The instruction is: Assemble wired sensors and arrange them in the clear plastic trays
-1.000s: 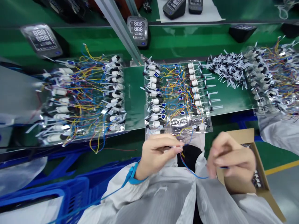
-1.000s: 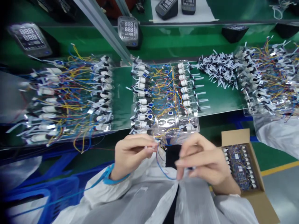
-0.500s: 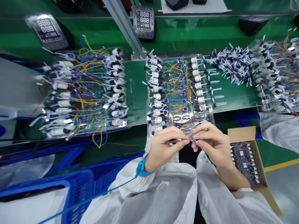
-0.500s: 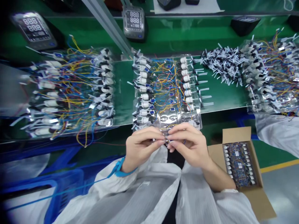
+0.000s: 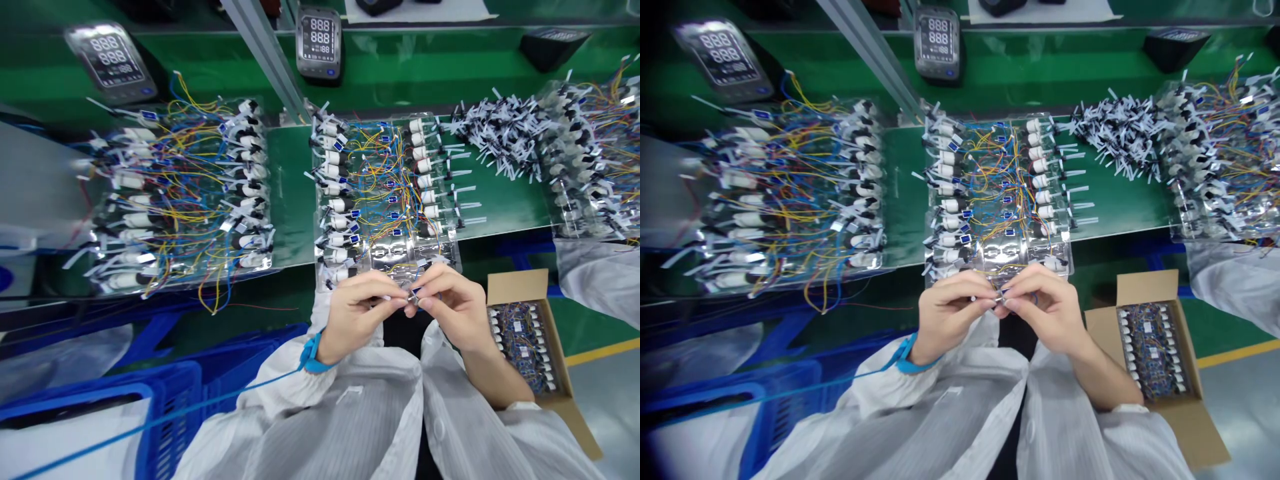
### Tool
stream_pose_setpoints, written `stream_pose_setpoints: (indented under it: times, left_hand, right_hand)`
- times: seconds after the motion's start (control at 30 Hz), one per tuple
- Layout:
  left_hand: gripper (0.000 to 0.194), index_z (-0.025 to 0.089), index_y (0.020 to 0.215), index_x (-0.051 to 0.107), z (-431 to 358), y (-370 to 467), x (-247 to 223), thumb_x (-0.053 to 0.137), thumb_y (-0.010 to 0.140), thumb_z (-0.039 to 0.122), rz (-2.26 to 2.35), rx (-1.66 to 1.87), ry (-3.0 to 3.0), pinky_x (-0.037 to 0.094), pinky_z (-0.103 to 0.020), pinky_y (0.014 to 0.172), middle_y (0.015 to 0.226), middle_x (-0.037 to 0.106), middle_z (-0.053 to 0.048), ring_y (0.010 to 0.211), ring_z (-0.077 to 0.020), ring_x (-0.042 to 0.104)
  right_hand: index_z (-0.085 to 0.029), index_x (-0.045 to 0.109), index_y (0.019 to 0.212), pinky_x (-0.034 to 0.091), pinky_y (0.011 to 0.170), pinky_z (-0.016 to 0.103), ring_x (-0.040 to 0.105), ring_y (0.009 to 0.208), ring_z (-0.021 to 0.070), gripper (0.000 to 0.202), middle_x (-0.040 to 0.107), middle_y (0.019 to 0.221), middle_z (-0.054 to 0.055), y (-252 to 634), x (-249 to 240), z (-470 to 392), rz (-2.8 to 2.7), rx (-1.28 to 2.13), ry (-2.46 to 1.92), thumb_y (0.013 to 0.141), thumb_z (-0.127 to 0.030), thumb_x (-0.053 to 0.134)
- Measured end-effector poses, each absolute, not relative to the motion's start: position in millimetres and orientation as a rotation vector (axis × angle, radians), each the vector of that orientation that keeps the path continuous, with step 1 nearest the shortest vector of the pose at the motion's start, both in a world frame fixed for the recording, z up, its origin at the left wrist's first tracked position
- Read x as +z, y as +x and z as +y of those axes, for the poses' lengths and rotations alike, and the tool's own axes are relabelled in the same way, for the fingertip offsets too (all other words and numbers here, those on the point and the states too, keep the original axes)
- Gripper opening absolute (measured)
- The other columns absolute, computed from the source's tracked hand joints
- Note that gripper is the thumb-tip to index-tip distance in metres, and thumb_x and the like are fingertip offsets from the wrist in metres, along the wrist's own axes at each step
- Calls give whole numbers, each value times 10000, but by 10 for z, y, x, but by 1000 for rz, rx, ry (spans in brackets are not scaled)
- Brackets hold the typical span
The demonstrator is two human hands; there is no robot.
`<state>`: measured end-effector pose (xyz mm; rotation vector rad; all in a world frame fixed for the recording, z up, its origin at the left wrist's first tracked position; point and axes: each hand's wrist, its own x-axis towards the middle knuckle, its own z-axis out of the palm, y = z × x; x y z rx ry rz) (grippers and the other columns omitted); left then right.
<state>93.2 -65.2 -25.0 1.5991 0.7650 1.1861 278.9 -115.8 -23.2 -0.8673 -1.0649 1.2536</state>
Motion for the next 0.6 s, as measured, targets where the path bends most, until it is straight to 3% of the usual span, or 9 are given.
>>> stream_pose_setpoints:
  times: [0.23,0.6]
  left_hand:
    - [12,221,902,852,-677,983,-290,841,899,216,821,1237,1601,588,-243,628,783,798,-45,681,-143,728]
    - [143,223,944,845,-645,979,-290,807,892,96,768,1260,1711,602,-225,660,820,816,-32,712,-134,751]
  right_hand:
    - [-246,820,1013,667,701,291,755,838,157,198,748,1019,61,2829,-241,-1145,-1235,1033,-994,910,-84,769]
    - [-255,821,1019,643,728,324,748,852,176,176,784,986,62,2826,-239,-1135,-1385,863,-1079,916,-120,769]
